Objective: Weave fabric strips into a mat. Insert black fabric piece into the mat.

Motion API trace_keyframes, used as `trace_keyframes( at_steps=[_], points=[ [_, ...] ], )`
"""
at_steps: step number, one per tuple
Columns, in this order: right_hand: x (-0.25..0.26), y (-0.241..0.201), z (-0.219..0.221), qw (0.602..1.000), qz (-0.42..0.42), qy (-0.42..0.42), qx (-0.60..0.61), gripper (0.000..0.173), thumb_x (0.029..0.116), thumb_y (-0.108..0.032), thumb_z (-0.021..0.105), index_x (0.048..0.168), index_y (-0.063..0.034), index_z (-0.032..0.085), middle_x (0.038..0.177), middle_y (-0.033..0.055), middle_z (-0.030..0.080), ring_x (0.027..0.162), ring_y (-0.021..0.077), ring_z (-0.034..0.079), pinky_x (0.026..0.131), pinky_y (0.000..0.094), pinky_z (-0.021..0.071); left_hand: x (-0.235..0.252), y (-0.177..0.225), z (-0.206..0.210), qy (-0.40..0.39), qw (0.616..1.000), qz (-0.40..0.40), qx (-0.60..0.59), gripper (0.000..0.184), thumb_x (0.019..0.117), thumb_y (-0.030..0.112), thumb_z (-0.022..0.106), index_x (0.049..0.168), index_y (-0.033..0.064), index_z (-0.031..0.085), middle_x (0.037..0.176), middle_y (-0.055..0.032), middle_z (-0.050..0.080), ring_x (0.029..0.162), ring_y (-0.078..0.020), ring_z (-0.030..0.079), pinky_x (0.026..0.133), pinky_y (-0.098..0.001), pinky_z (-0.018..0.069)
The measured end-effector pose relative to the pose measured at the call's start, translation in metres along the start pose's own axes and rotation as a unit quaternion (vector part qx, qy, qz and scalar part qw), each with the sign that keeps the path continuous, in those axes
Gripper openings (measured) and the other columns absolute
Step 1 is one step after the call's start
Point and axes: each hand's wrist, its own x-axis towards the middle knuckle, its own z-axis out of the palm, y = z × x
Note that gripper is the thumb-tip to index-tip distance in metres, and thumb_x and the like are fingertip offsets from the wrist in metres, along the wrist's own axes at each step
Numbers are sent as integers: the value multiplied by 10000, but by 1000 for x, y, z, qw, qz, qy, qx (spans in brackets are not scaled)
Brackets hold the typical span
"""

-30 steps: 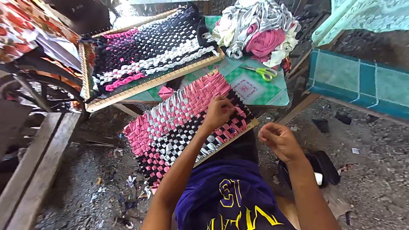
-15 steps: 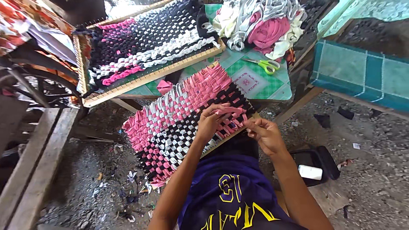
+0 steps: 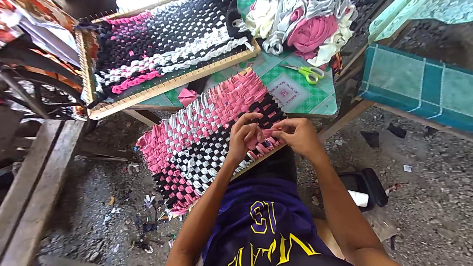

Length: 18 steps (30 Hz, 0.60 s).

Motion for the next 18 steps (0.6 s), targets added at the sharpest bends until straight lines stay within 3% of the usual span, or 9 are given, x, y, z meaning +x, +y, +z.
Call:
trace_keyframes(
  at_steps=[2,5,7,9,11,13,16,18],
  points=[
    [0,-3,-1,999,2,-13,-38,99,954,-174,737,1039,-123,732,766,62,671,605,192,615,565,399,534,-4,11,1,-12,997,32,63,325,1004,87,509,1319,54,585,699,-46,594,549,-92,544,538,-235,494],
    [-7,-10,-8,998,-10,3,-58,88,945,-123,729,1027,-92,730,797,69,673,652,187,630,600,392,548,-8,26,3,-36,987,88,130,326,939,5,652,1259,-7,590,866,-68,639,717,-136,637,667,-294,583],
    [-18,-6,-14,998,-22,23,-57,106,916,-91,749,1022,-92,754,842,65,702,682,168,647,629,376,562,-13,30,4,-33,984,83,151,331,912,-15,679,1235,-3,608,1100,-105,633,916,-178,661,784,-331,610],
    [-32,4,-20,998,-19,35,-55,112,907,-95,756,1019,-94,764,854,66,703,677,155,636,622,360,557,-19,26,2,-10,973,48,226,391,916,32,715,1294,24,615,1320,-135,565,1107,-229,647,882,-375,621],
    [-44,15,-27,998,5,39,-56,113,916,-144,769,1023,-108,762,837,51,704,672,143,637,617,352,559,-25,19,3,21,928,-12,373,454,942,252,751,1355,105,632,1319,-116,583,1096,-205,651,854,-370,612],
    [-51,24,-34,997,31,45,-50,125,922,-182,775,1027,-116,761,781,33,687,648,132,624,599,343,543,-33,14,10,23,882,-63,466,483,944,386,738,1341,127,650,1232,-110,646,1037,-218,648,829,-404,571],
    [-51,26,-40,996,45,72,-21,135,966,-178,716,1060,-86,747,848,44,718,724,127,677,662,327,584,-32,6,22,24,844,-94,527,548,918,462,743,1321,98,672,1201,-171,634,1115,-344,586,926,-528,506],
    [-46,23,-41,995,47,82,-4,195,1043,-191,591,1113,-61,719,946,60,741,823,140,705,743,341,596,-27,4,32,25,818,-86,568,496,926,428,740,1268,74,678,1161,-193,629,1113,-393,572,924,-567,489]
  ],
)
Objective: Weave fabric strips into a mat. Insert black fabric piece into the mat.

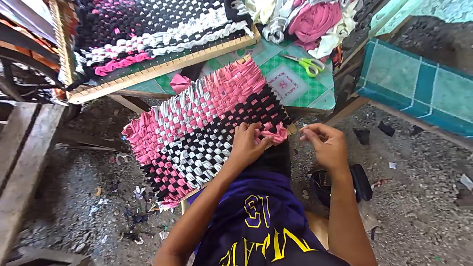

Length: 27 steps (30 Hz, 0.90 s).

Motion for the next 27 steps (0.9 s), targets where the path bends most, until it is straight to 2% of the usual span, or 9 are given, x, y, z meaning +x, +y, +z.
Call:
trace_keyframes(
  at_steps=[3,5,7,10,13,18,21,23,27],
  points=[
    [6,-4,9,1000,17,4,14,290,1103,-228,403,1087,-36,620,859,63,600,730,140,580,672,337,511,5,9,5,21,996,43,81,279,901,293,758,1067,75,709,1083,-162,641,1071,-393,584,870,-577,490],
    [5,-3,25,999,30,28,34,320,1079,-250,322,936,-77,550,689,14,458,556,118,455,523,312,410,4,12,10,31,995,74,66,164,900,216,737,988,80,714,1007,-120,667,1013,-338,615,860,-536,512],
    [1,-5,39,998,35,43,30,343,1081,-295,319,866,-101,502,638,5,410,512,131,426,481,324,385,1,16,14,57,991,117,21,101,921,161,723,973,76,710,970,-80,693,974,-262,657,880,-470,550],
    [-5,-10,48,998,57,29,6,368,1044,-440,562,968,-80,546,753,45,557,621,163,565,555,359,496,-12,21,23,93,972,207,-53,55,937,77,698,967,59,740,1035,-69,712,1059,-210,665,951,-407,561],
    [-11,-10,53,995,87,27,44,284,945,-255,759,1020,-69,559,896,47,695,721,139,689,638,335,600,-25,22,37,91,947,287,-108,130,927,-35,656,955,21,771,1093,-117,728,1176,-261,652,1049,-428,536],
    [-15,-6,47,981,96,27,166,297,922,-187,786,895,-97,504,860,24,708,677,108,655,620,285,559,-30,16,54,70,936,337,-80,173,942,-26,625,925,55,776,1053,-69,760,1064,-203,698,1002,-396,542],
    [-15,-11,41,987,100,10,129,369,827,-216,875,1029,-84,595,980,45,731,808,142,727,680,327,629,-29,15,55,74,926,367,-55,188,938,-12,628,922,90,785,1043,-29,772,1027,-172,690,951,-387,510],
    [-13,-14,39,991,107,-7,83,445,797,-204,894,1096,-76,590,1043,72,667,851,164,707,689,354,634,-29,14,54,62,920,378,-87,188,936,-44,617,932,56,776,1037,-59,767,1042,-200,684,942,-383,515],
    [-10,-23,34,994,103,3,37,315,813,-54,800,978,-101,536,964,34,722,785,151,728,645,355,634,-30,13,50,59,909,385,-147,178,943,-89,617,1014,-13,761,1056,-136,750,1061,-242,689,970,-364,559]
  ],
)
